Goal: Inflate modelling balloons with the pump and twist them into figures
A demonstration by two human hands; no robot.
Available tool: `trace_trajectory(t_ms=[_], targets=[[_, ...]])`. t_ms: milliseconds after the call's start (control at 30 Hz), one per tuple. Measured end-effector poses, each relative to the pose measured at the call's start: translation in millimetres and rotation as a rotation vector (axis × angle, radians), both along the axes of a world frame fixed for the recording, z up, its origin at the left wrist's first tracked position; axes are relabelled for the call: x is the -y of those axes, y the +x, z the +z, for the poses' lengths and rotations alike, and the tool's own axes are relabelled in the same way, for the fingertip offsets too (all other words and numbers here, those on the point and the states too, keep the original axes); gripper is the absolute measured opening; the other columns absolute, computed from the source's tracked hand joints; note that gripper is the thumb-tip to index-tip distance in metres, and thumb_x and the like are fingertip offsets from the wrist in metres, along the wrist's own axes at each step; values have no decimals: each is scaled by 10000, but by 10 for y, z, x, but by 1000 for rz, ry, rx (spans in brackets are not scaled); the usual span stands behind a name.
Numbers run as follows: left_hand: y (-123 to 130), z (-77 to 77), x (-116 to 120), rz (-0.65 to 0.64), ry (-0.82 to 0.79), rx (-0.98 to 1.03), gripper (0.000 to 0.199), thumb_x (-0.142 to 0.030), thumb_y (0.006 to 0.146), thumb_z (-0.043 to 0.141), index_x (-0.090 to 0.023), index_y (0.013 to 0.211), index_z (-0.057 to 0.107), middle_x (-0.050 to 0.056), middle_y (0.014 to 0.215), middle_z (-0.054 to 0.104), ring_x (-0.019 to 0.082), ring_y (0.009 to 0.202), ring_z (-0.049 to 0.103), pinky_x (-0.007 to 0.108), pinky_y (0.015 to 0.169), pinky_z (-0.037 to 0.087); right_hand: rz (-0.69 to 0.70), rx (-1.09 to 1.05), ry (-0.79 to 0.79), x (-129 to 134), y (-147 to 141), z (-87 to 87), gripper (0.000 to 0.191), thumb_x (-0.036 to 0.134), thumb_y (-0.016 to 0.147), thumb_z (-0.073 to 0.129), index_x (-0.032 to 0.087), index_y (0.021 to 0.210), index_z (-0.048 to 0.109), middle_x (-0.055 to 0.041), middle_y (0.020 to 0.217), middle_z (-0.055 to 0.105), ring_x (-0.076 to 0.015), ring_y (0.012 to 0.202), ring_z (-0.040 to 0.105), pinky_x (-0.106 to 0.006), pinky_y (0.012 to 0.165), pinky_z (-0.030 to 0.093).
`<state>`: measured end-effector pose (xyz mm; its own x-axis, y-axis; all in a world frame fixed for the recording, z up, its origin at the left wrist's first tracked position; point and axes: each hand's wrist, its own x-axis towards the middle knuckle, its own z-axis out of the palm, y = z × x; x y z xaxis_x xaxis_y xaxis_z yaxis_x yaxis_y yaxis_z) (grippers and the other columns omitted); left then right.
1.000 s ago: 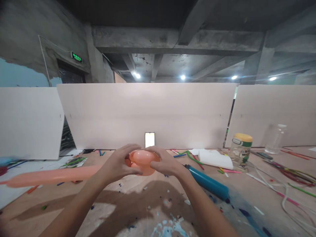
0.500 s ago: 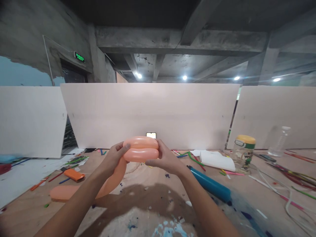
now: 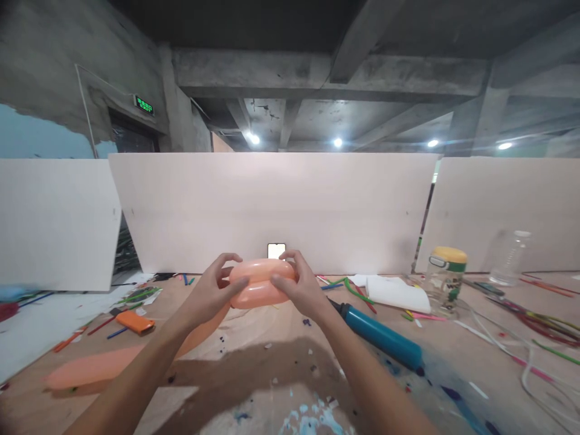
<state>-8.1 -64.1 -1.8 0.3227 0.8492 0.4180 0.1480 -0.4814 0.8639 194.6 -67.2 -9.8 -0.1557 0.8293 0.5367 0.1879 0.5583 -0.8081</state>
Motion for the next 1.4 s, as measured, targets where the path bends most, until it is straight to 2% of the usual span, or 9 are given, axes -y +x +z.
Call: trace_trajectory(t_ms=[100,233,333,500,667,767,1100,1300,1400], targets=[[65,-48,-5,49,-20,38,326,-418,796,554,-202,1025,468,30,817,588,114,575,532,191,430,406,-29,-9,-53,-18,15,-25,406,421,775,591,244,1095,415,-14,884,586,-175,738,576,-304,645,478],[82,-64,-57,91,6,101,361,-453,805,545,-166,1022,515,66,853,618,158,694,583,242,560,457,105,-10,-144,-19,105,-2,617,482,755,609,264,1272,353,-63,1043,582,-226,930,582,-360,784,483],[66,-38,-72,47,-36,176,393,-469,799,554,-154,1035,534,75,874,641,182,758,603,268,642,466,214,36,-140,3,152,42,726,447,694,689,273,1308,343,-86,1188,518,-256,1069,526,-377,856,467],[61,6,-35,-37,-104,243,414,-484,813,535,-129,1024,566,74,848,636,171,736,595,258,637,465,264,109,-108,60,152,100,819,375,620,757,305,1319,334,-77,1260,463,-265,1074,514,-398,861,475],[14,60,20,-133,-120,174,492,-512,830,482,-130,1138,531,56,774,600,115,552,513,217,460,414,148,67,-54,81,108,118,714,364,661,724,298,1276,368,-67,1180,519,-258,1040,537,-405,855,481],[-53,89,40,-209,-88,98,534,-444,747,621,-169,1187,493,79,916,603,114,598,530,221,484,443,115,39,-25,76,92,123,655,371,675,712,290,1240,392,-65,1158,535,-259,1041,541,-404,850,485],[-114,151,85,-129,-88,-61,594,-274,638,707,-218,1179,467,91,1078,591,161,738,588,255,566,468,27,124,76,122,49,150,601,292,668,696,288,1200,416,-56,1187,529,-262,1081,520,-401,856,475],[-56,118,73,50,84,-163,326,-131,610,565,-153,931,619,55,843,643,176,723,568,250,559,424,3,30,31,47,-9,61,342,208,638,616,205,956,491,8,684,562,-166,600,548,-307,534,471],[-73,113,68,-2,36,-192,301,-125,617,537,-145,906,617,21,717,601,126,598,515,224,491,377,20,69,-62,23,-2,53,392,185,614,638,191,981,503,5,706,577,-155,597,539,-293,527,467]])
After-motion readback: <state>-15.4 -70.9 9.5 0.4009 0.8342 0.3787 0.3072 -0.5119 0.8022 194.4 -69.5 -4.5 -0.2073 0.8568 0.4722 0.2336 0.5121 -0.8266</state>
